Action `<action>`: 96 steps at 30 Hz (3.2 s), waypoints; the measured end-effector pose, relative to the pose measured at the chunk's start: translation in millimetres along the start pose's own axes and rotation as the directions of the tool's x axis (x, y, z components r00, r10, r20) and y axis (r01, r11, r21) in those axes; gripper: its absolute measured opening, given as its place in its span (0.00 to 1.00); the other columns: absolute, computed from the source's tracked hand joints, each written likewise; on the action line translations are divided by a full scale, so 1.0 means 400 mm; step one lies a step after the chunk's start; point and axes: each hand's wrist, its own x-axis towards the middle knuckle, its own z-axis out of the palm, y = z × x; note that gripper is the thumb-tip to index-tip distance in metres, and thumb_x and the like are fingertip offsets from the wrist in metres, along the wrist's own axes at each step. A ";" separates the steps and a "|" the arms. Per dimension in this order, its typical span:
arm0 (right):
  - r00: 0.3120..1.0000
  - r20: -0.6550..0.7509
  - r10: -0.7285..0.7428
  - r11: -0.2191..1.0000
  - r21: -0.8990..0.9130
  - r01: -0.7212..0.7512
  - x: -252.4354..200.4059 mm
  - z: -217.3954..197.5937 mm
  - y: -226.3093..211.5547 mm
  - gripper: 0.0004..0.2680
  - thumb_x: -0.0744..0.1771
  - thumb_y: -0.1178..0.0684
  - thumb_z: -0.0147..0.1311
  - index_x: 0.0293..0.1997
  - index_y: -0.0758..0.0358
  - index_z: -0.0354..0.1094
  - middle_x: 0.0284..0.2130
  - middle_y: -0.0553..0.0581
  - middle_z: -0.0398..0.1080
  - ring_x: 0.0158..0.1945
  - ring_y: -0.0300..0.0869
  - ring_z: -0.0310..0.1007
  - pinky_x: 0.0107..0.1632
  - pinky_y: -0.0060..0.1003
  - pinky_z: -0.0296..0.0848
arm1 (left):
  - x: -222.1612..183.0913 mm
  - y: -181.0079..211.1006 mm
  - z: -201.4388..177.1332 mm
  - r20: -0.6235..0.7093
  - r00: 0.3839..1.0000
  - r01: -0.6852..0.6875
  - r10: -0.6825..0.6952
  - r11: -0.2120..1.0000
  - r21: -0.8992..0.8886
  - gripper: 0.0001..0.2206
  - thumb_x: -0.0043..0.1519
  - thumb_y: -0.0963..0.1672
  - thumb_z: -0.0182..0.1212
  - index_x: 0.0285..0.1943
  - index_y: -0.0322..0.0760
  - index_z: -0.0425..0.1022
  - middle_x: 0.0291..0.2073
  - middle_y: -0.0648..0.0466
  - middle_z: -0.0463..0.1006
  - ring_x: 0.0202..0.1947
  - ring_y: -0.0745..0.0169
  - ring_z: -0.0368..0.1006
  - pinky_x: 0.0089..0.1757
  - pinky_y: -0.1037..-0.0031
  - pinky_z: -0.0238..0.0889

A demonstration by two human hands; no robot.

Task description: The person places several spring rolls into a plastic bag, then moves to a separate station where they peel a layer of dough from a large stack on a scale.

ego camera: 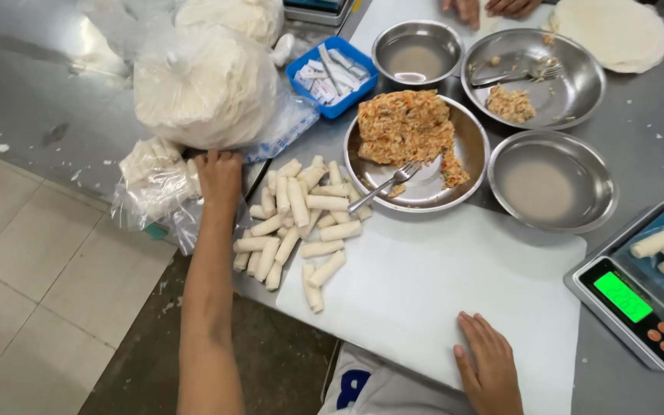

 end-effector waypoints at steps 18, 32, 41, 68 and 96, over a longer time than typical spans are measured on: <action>0.992 -0.078 -0.099 0.988 -0.126 0.088 -0.010 0.044 0.049 0.22 0.67 0.36 0.47 0.68 0.52 0.62 0.69 0.46 0.63 0.75 0.43 0.56 0.69 0.45 0.58 | 0.017 -0.062 0.034 0.489 0.867 0.014 0.100 0.974 -0.226 0.07 0.54 0.41 0.64 0.36 0.51 0.82 0.38 0.62 0.84 0.50 0.46 0.72 0.44 0.58 0.53; 0.983 -0.113 -0.142 0.973 -0.198 0.118 -0.014 0.077 0.095 0.26 0.62 0.32 0.55 0.67 0.47 0.64 0.68 0.43 0.64 0.74 0.43 0.60 0.67 0.46 0.62 | 0.021 -0.084 0.083 0.337 0.941 0.166 -0.043 0.924 -0.345 0.09 0.61 0.42 0.60 0.31 0.59 0.79 0.33 0.68 0.82 0.39 0.56 0.75 0.43 0.58 0.50; 0.989 -0.096 -0.114 0.979 -0.182 0.095 -0.017 0.075 0.093 0.25 0.64 0.32 0.52 0.67 0.46 0.64 0.68 0.42 0.64 0.75 0.42 0.59 0.67 0.47 0.62 | -0.014 -0.077 0.136 0.174 0.985 0.040 0.013 0.954 -0.296 0.16 0.45 0.35 0.61 0.35 0.52 0.79 0.33 0.62 0.82 0.36 0.54 0.77 0.40 0.59 0.54; 0.990 -0.125 -0.071 0.974 -0.223 0.041 -0.009 0.113 0.152 0.24 0.62 0.32 0.51 0.64 0.43 0.69 0.67 0.40 0.67 0.73 0.42 0.65 0.65 0.45 0.69 | 0.059 -0.039 -0.164 -0.198 0.956 0.161 -0.219 0.950 -0.269 0.14 0.52 0.33 0.61 0.39 0.45 0.79 0.36 0.59 0.83 0.40 0.62 0.78 0.47 0.68 0.56; 0.980 -0.042 0.193 0.168 0.986 0.009 0.150 -0.133 -0.186 0.04 0.73 0.55 0.45 0.45 0.62 0.63 0.48 0.68 0.71 0.34 0.56 0.82 0.44 0.46 0.83 | -0.168 0.560 -0.904 0.727 0.474 0.833 0.496 -0.521 -0.187 0.48 0.46 0.51 0.72 0.79 0.46 0.52 0.55 0.50 0.73 0.57 0.67 0.69 0.60 0.74 0.62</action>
